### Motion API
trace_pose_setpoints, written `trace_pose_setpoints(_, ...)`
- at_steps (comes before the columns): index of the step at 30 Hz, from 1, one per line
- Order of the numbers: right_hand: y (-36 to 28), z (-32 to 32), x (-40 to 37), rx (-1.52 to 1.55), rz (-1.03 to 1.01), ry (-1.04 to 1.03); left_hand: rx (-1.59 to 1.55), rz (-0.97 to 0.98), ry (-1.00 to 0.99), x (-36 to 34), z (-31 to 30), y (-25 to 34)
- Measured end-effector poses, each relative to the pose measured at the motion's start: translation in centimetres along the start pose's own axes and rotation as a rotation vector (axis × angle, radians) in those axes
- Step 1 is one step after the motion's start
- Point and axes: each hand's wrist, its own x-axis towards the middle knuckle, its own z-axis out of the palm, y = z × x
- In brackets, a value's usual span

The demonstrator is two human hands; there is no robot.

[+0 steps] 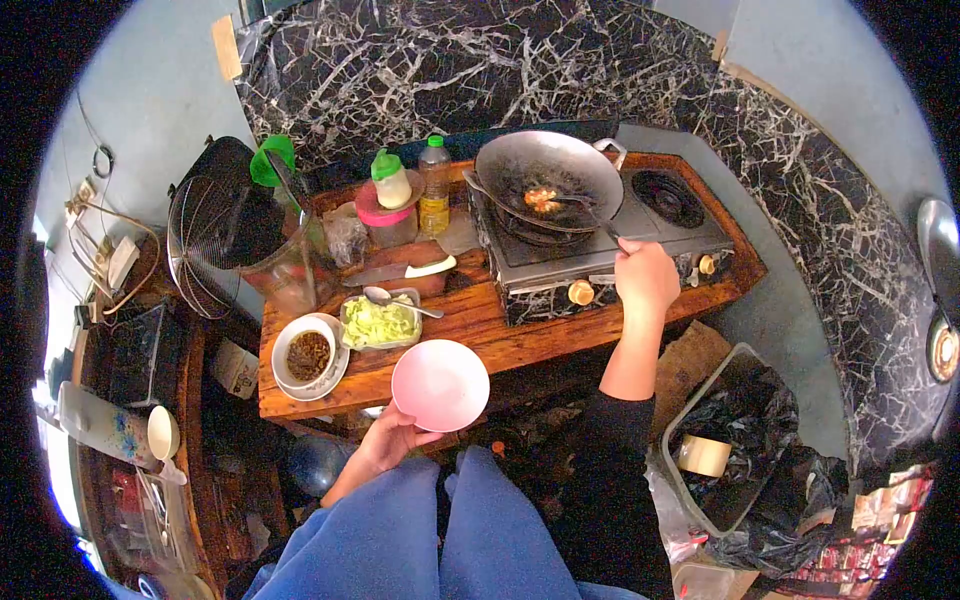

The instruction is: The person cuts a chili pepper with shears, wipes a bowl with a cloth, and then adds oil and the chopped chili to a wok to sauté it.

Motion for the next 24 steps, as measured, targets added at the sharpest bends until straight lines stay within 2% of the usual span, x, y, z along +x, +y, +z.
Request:
trace_pose_setpoints(8, -0.2, -0.6, -0.1, -0.011, 0.069, 0.034, -0.011, -0.012, 0.003, 0.1, -0.2, -0.2)
trace_pose_setpoints(24, -0.2, 0.4, 0.0, -0.087, -0.053, 0.057, 0.017, 0.044, 0.027, 0.1, 0.1, 0.0)
